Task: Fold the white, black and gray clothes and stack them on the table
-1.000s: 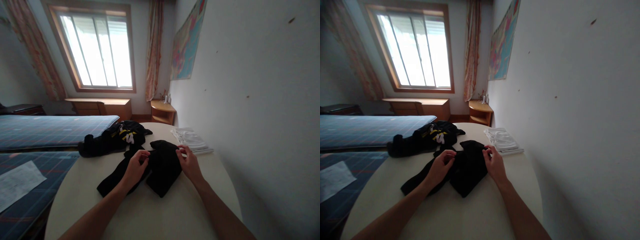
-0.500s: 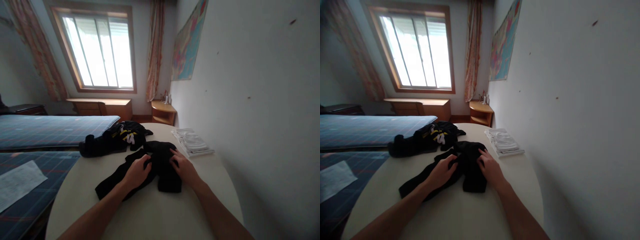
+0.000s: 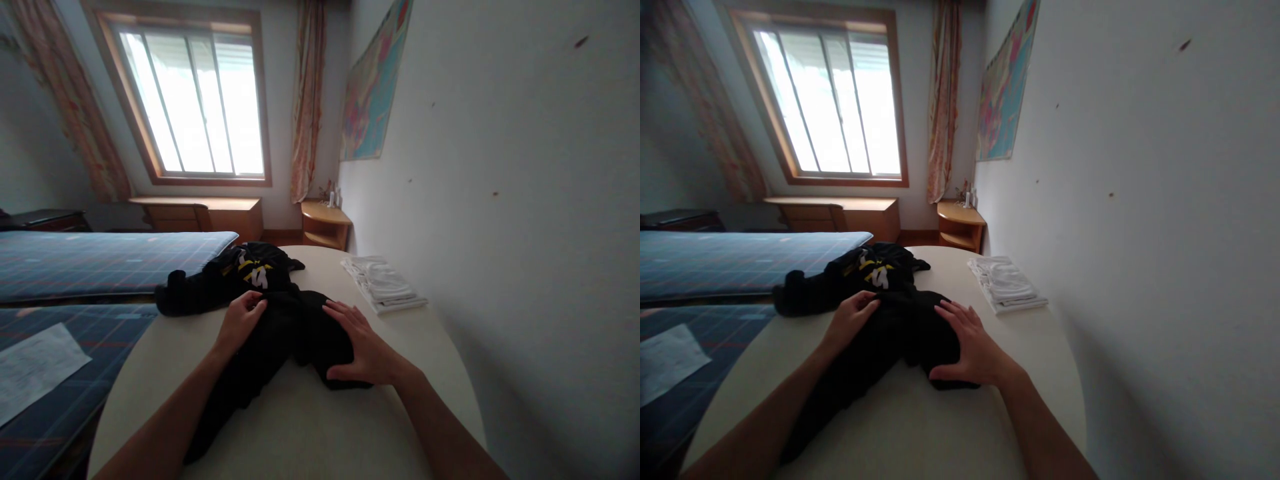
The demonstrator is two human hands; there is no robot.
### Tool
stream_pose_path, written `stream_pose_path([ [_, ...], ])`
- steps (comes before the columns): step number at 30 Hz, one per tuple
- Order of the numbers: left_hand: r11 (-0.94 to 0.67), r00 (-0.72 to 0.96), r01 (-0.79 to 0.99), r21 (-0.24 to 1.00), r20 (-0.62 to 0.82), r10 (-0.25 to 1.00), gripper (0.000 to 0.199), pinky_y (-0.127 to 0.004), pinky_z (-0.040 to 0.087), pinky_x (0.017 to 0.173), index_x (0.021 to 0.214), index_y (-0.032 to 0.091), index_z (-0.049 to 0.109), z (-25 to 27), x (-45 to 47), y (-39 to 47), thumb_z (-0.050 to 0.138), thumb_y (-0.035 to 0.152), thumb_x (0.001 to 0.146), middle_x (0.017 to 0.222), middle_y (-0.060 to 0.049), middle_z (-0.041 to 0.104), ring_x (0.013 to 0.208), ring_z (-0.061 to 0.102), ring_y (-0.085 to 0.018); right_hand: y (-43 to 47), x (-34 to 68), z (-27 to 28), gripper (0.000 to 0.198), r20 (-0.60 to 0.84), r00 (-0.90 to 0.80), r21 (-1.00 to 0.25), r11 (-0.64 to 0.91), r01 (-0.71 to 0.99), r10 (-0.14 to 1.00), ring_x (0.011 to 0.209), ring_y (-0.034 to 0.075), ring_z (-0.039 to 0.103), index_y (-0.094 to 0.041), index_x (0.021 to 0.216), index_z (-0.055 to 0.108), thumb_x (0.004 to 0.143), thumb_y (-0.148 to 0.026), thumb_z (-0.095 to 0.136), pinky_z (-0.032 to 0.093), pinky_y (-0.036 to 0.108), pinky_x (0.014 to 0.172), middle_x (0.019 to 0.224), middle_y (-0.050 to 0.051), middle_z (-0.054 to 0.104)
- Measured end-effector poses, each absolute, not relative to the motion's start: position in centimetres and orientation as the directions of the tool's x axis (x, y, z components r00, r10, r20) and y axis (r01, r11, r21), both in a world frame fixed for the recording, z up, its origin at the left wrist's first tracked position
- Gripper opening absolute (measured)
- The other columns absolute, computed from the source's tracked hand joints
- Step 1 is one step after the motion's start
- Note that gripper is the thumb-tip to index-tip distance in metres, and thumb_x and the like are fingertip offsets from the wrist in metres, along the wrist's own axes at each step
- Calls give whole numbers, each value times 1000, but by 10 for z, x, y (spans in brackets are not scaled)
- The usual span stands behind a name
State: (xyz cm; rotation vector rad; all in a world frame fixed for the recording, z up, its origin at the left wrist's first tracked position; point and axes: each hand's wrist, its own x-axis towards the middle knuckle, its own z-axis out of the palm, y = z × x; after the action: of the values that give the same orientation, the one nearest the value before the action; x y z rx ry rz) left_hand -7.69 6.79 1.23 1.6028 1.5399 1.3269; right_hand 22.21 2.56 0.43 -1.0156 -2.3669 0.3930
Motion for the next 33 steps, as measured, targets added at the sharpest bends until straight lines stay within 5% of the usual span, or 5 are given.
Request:
stream_pose_path([
  [7,-137,-203,390,910,230,952,41,-30,51,68,90,17,73,8,-87,76,63,48,66,79,-4,74,77,67,-23,38,223,-5,33,376,-282,-521,453,724,883,96,25,68,-22,105,70,93,-48,53,51,39,88,102,9,73],
  [15,-55,-435,328,943,202,877,41,-28,51,67,100,15,71,8,-112,83,56,42,73,82,-4,72,78,66,-22,72,264,-18,61,350,445,-921,216,325,824,98,30,67,-14,128,55,85,-59,55,54,44,86,110,15,70],
  [19,-146,-392,516,844,384,836,48,-32,53,76,115,12,65,-2,-114,87,55,39,77,102,-11,70,82,66,-22,72,259,-22,88,280,335,-955,225,194,899,117,28,62,-17,155,14,88,-57,53,50,46,98,134,18,58],
  [25,-301,11,710,637,417,909,63,-37,52,88,136,22,55,-15,-93,79,61,51,81,124,-10,66,93,67,-24,48,238,-29,116,316,-271,-651,416,635,909,147,32,26,-25,158,12,67,-44,81,28,49,117,161,14,24],
  [33,-344,272,596,726,221,937,23,-29,51,67,83,23,77,0,-87,66,66,41,76,75,-1,74,70,67,-23,64,234,-8,39,309,-344,-405,450,796,887,102,23,67,-28,106,71,79,-5,54,51,35,91,116,5,67],
])
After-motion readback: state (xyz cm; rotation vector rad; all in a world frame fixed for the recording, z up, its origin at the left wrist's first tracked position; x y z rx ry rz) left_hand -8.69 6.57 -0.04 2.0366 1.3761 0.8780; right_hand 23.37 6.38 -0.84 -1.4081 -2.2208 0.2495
